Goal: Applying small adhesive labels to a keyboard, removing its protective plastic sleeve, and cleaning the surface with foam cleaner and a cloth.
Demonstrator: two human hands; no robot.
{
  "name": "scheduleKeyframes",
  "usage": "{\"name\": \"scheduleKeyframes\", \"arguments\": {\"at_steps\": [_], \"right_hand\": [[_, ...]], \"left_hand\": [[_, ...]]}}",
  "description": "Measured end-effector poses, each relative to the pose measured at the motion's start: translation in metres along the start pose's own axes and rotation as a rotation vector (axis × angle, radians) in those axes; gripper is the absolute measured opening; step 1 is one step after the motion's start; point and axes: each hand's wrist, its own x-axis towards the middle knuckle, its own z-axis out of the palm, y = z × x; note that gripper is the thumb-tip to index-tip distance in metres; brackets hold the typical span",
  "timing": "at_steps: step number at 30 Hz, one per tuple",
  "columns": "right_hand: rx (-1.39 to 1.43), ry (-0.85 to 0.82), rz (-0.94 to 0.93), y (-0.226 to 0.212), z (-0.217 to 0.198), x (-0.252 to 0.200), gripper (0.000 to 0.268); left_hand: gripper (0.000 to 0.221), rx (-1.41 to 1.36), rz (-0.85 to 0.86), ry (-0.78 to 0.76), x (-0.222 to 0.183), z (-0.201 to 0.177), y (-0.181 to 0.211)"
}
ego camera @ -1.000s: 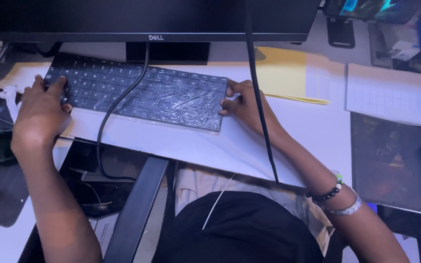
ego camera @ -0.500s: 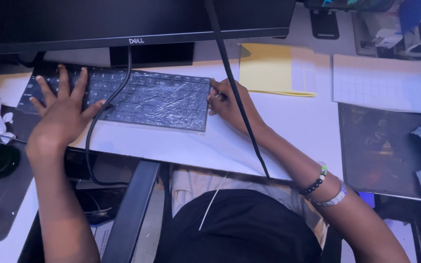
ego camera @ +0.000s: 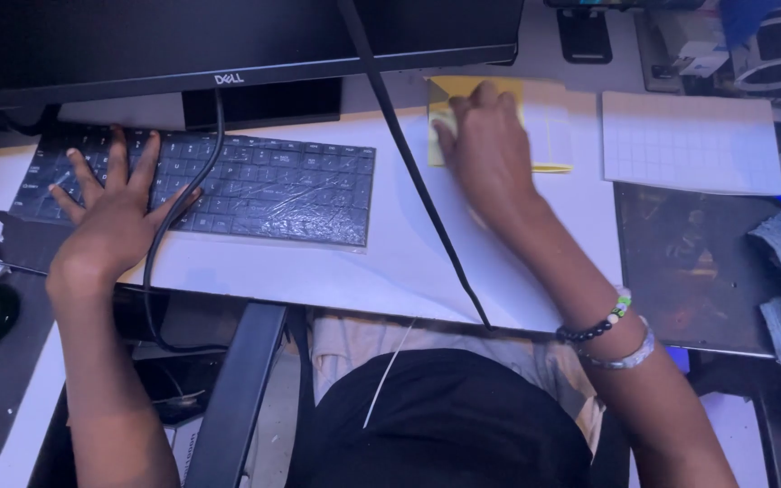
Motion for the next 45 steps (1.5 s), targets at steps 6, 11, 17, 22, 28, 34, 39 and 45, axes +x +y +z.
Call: {"name": "scheduleKeyframes", "arguments": {"at_steps": [6, 11, 17, 22, 28, 34, 39, 45], "right_hand": [[-0.391, -0.317, 0.436, 0.104, 0.031, 0.027, 0.089], [-0.392, -0.373, 0.427, 0.119, 0.031, 0.027, 0.086], [-0.543, -0.266, 0.481, 0.179, 0.063, 0.031, 0.086], [-0.461, -0.097, 0.151, 0.2, 0.054, 0.02, 0.065], [-0.208, -0.081, 0.065, 0.158, -0.002, 0.008, 0.058], [0.048, -0.456, -0.02, 0.114, -0.048, 0.002, 0.091], [0.064, -0.441, -0.03, 0.118, -0.035, 0.001, 0.083], [0.049, -0.487, 0.007, 0.115, -0.037, 0.0, 0.084]], "left_hand": [[0.086, -0.027, -0.004, 0.003, -0.004, -0.002, 0.003], [0.081, 0.008, 0.037, 0.064, -0.006, -0.005, 0.001], [0.064, 0.46, 0.302, 0.624, -0.024, 0.0, -0.011], [0.042, 0.835, 0.36, 0.938, -0.06, -0.005, 0.039], [0.053, 0.249, 0.733, 0.546, -0.052, 0.029, 0.126], [0.067, 0.052, 1.04, 0.202, -0.029, 0.064, 0.148], [0.056, -0.06, 0.994, 0.188, -0.034, 0.059, 0.144], [0.061, -0.029, 0.943, 0.22, -0.033, 0.066, 0.143]]}}
